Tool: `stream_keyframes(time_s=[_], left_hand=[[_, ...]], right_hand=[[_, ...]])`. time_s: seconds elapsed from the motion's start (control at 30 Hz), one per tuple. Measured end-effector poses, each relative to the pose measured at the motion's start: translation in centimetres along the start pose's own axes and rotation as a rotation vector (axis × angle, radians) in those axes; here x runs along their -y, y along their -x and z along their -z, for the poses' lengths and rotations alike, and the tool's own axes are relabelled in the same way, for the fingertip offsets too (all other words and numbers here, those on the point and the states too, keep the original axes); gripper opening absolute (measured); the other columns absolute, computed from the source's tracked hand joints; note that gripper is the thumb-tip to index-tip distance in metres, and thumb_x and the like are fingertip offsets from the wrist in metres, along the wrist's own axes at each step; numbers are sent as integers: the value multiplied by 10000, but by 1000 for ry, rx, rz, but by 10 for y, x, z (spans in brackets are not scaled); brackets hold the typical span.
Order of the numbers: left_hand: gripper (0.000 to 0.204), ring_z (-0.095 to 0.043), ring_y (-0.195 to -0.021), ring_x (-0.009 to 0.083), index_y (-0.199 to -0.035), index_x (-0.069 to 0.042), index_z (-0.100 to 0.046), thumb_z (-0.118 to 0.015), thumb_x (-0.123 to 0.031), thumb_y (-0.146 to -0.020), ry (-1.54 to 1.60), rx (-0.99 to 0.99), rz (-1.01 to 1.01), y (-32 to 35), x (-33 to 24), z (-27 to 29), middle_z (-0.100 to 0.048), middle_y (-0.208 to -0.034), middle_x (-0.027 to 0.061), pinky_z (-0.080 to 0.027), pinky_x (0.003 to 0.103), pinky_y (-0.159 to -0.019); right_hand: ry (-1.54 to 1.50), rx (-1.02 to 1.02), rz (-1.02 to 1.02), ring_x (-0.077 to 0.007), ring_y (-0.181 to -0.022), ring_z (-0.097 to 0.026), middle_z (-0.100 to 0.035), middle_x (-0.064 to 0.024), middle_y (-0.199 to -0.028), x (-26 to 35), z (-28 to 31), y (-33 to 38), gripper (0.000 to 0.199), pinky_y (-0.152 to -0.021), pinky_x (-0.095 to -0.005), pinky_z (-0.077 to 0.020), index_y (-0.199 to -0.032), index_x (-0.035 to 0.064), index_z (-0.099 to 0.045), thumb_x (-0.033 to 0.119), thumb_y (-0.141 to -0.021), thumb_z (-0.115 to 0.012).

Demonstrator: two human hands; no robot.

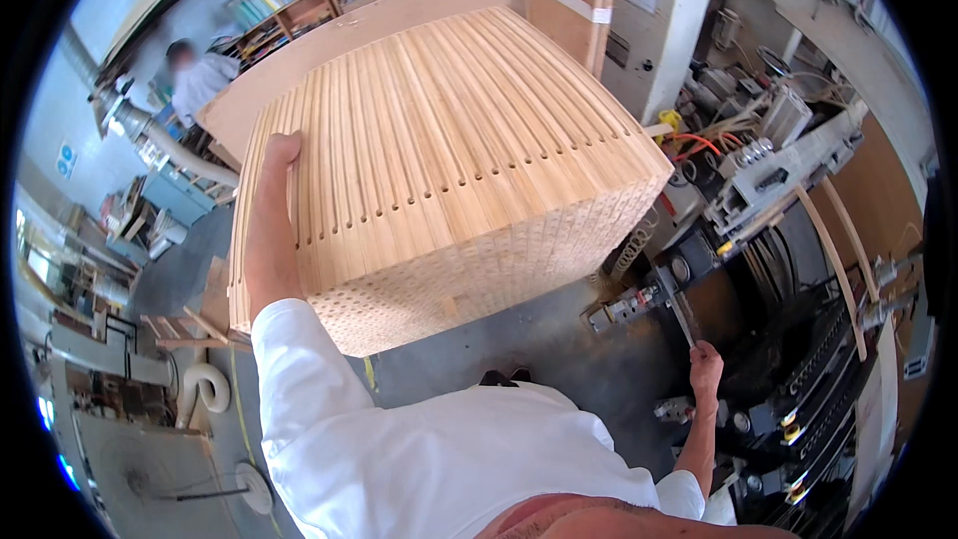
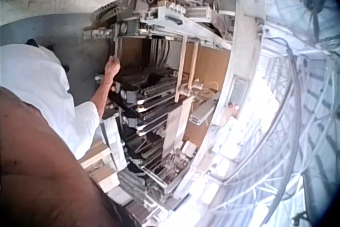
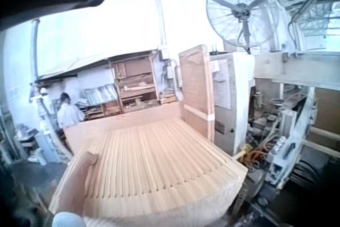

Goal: The person repeatedly picks up thin wooden planks from a conveyor belt and stacks them onto a growing pile on a nearby pallet. The worker handles the planks one at a time, moving from the machine to the stack and back in a continuous loop.

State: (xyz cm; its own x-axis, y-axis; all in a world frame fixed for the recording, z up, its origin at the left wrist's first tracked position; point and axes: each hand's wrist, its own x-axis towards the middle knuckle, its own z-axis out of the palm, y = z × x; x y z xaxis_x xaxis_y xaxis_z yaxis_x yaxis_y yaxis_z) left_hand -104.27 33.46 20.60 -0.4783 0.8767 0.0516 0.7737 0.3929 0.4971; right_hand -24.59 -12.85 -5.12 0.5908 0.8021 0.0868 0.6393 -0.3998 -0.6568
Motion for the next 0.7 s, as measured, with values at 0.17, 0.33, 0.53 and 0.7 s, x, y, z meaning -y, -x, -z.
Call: stream_keyframes(time_s=[0.17, 0.33, 0.53, 0.7], left_hand=[[463, -642, -1065, 404, -1015, 73, -687, -604, -318, -781, -162, -149, -294, -69, 46, -22, -674, -1026, 291, -501, 453, -874], [436, -655, -982, 379, -1066, 0, -687, -650, -369, -837, -538, -371, -743, -96, -13, 41, -691, -1023, 217, -509, 481, -870], [425, -638, -956, 366, -1096, 6, -652, -683, -354, -872, 583, -500, -1158, 223, -221, 32, -670, -1055, 206, -507, 518, -874], [177, -637, -873, 228, -988, 15, -642, -493, -78, -966, 614, 536, -1530, 558, -260, -159, -663, -954, 123, -525, 349, -830]], right_hand=[[31, -45, 8, -340, -855, -681, -692, -208, -893, -28, 2, 65, 295, -767, -395, -515, -1055, -29, -672, 189, -859, -634], [11, 11, -122, -331, -1039, -642, -667, -169, -1158, -11, 1, 96, 311, -899, -394, -505, -1167, 24, -663, 210, -924, -606], [11, -264, -286, -344, -999, -629, -653, -130, -1083, -19, 43, 194, 299, -854, -453, -513, -1131, 59, -648, 208, -872, -655], [239, -678, -438, -331, -999, -598, -630, -133, -1037, -44, 83, 336, 272, -851, -442, -468, -1100, 71, -634, 177, -850, -640]])
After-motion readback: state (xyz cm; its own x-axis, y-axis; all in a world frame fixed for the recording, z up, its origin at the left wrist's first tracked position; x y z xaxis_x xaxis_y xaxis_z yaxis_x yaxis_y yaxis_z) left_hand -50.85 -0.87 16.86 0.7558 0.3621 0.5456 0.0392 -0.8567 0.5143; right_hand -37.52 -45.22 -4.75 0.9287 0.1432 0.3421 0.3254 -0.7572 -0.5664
